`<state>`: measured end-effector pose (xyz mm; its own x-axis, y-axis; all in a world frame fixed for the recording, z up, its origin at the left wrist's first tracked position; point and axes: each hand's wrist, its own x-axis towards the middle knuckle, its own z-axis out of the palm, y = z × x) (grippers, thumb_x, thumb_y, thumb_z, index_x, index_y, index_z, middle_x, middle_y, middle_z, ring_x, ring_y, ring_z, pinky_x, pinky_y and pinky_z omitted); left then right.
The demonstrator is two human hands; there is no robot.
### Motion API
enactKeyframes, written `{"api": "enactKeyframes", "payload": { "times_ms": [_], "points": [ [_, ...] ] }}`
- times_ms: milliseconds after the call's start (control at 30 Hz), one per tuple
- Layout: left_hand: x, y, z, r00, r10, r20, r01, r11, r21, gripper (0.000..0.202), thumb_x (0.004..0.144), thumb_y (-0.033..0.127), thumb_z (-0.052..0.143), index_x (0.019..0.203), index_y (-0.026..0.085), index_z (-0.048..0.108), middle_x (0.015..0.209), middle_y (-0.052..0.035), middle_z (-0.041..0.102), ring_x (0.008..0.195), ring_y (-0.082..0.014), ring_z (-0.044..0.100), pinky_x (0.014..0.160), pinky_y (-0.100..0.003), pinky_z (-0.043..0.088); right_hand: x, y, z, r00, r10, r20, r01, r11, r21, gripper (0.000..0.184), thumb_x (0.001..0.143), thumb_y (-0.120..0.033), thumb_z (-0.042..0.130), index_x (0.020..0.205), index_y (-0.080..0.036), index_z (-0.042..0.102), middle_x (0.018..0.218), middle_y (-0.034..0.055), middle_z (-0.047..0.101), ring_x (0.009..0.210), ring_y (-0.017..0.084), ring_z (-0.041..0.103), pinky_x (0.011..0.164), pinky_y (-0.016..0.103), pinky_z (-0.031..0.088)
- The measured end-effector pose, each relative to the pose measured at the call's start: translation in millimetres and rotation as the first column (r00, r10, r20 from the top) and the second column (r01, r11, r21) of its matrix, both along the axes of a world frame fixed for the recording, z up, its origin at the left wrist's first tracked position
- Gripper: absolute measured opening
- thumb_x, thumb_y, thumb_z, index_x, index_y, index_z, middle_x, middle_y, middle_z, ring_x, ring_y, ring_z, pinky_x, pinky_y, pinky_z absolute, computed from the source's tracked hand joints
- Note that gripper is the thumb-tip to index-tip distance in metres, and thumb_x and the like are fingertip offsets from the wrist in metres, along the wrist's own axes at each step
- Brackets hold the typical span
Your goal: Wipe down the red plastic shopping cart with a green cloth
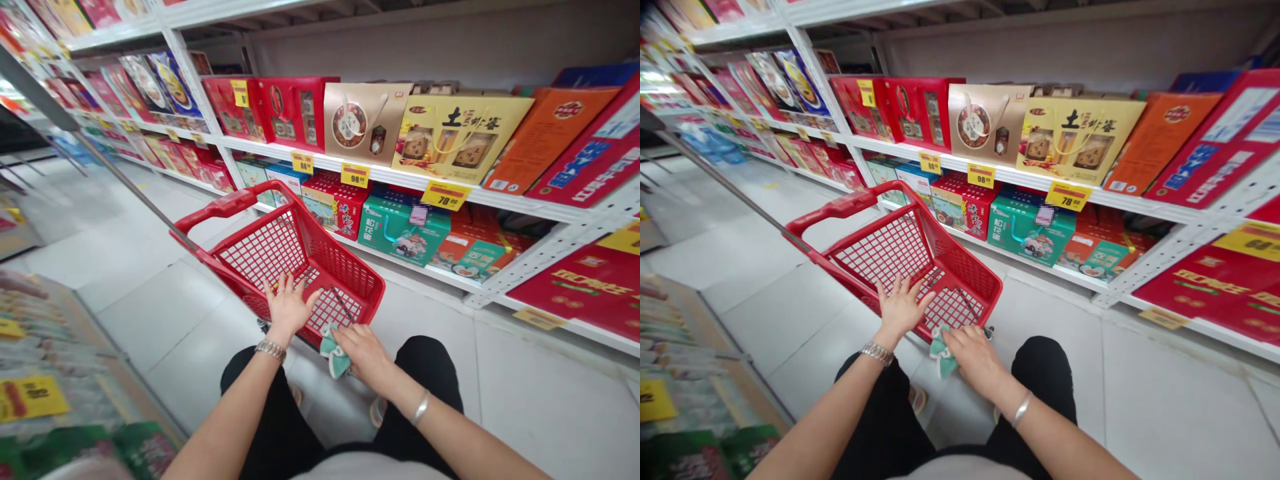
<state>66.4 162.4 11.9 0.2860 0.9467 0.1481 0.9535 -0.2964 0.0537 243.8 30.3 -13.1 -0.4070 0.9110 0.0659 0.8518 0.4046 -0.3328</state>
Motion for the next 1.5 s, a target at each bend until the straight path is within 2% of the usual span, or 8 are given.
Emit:
{"api": "enactKeyframes", "payload": {
  "times_ms": [133, 300, 433, 767, 900, 1100, 1267, 1500],
  "points": [
    [-28, 3, 4.1, 0.997, -0.076, -0.034, 0.075, 0.997, -0.030, 0.061, 0.097, 0.062, 0.038, 0.135, 0.022, 0.064, 0.150, -0.0142, 0.053, 0.147, -0.0366, 0.038, 0.121, -0.069, 0.003, 58, 23, 0.3, 0.978, 0.207, 0.005, -0.207, 0.976, 0.071, 0.036, 0.100, -0.017, 0.050, 0.133, -0.026, 0.062, 0.127, 0.0068, 0.069, 0.115, 0.022, 0.055, 0.102, 0.040, 0.039],
    [-36, 3, 5.5, 0.994, -0.097, -0.056, 0.094, 0.994, -0.050, 0.062, 0.097, 0.063, 0.037, 0.136, 0.022, 0.063, 0.149, -0.0138, 0.055, 0.146, -0.0367, 0.039, 0.121, -0.069, 0.006, 116, 65, 11.7, 0.997, 0.005, 0.080, -0.010, 0.998, 0.065, 0.038, 0.096, -0.006, 0.047, 0.118, -0.026, 0.071, 0.131, 0.0069, 0.068, 0.133, 0.027, 0.047, 0.112, 0.051, 0.031],
    [-32, 3, 4.0, 0.994, -0.088, -0.059, 0.086, 0.995, -0.041, 0.062, 0.096, 0.064, 0.037, 0.134, 0.023, 0.064, 0.147, -0.0132, 0.057, 0.144, -0.0365, 0.041, 0.120, -0.068, 0.008, 99, 60, 11.9, 0.995, 0.019, 0.101, -0.023, 0.999, 0.042, 0.034, 0.094, -0.003, 0.047, 0.106, -0.022, 0.073, 0.119, 0.0071, 0.070, 0.134, 0.027, 0.043, 0.115, 0.050, 0.029],
    [-40, 9, 5.0, 0.981, -0.193, -0.028, 0.192, 0.981, -0.041, 0.060, 0.093, 0.065, 0.044, 0.131, 0.024, 0.066, 0.141, -0.0136, 0.063, 0.141, -0.0381, 0.046, 0.119, -0.069, 0.015, -28, 2, 12.7, 0.973, 0.148, 0.179, -0.152, 0.988, 0.008, 0.018, 0.102, -0.019, 0.048, 0.103, -0.019, 0.066, 0.098, 0.0068, 0.066, 0.097, 0.022, 0.052, 0.091, 0.036, 0.037],
    [-50, 16, 6.6, 0.967, -0.253, -0.022, 0.252, 0.967, -0.049, 0.055, 0.090, 0.063, 0.052, 0.129, 0.027, 0.068, 0.141, -0.0112, 0.063, 0.140, -0.0374, 0.047, 0.120, -0.068, 0.014, 9, 17, 15.5, 0.971, 0.178, 0.158, -0.183, 0.983, 0.016, 0.018, 0.102, -0.022, 0.049, 0.110, -0.021, 0.066, 0.099, 0.0051, 0.068, 0.096, 0.021, 0.053, 0.089, 0.035, 0.037],
    [-46, 18, 10.0, 0.981, -0.194, 0.008, 0.195, 0.981, -0.014, 0.043, 0.092, 0.050, 0.056, 0.127, 0.029, 0.069, 0.140, -0.0099, 0.064, 0.141, -0.0375, 0.046, 0.119, -0.073, 0.012, 73, 38, 15.7, 0.999, -0.022, 0.047, 0.021, 0.999, 0.028, 0.026, 0.099, -0.012, 0.049, 0.114, -0.022, 0.067, 0.109, 0.0067, 0.069, 0.109, 0.021, 0.054, 0.100, 0.036, 0.035],
    [-12, -27, -14.6, 0.988, -0.055, 0.143, 0.047, 0.997, 0.055, 0.044, 0.098, 0.047, 0.045, 0.132, 0.028, 0.065, 0.143, -0.0113, 0.061, 0.140, -0.0368, 0.048, 0.116, -0.074, 0.021, 58, 34, 0.9, 0.992, -0.124, 0.011, 0.123, 0.989, 0.087, 0.019, 0.099, -0.015, 0.051, 0.102, -0.021, 0.068, 0.100, 0.0057, 0.069, 0.101, 0.021, 0.055, 0.098, 0.036, 0.037],
    [-25, -67, -65.4, 0.964, -0.251, 0.085, 0.227, 0.948, 0.222, 0.055, 0.089, 0.060, 0.055, 0.134, 0.028, 0.065, 0.140, -0.0102, 0.064, 0.134, -0.0375, 0.054, 0.121, -0.067, 0.019, 35, 9, -10.6, 0.989, -0.131, -0.068, 0.133, 0.991, 0.015, 0.016, 0.091, -0.015, 0.057, 0.098, -0.026, 0.068, 0.097, 0.0034, 0.069, 0.094, 0.020, 0.057, 0.085, 0.031, 0.040]
  ]
}}
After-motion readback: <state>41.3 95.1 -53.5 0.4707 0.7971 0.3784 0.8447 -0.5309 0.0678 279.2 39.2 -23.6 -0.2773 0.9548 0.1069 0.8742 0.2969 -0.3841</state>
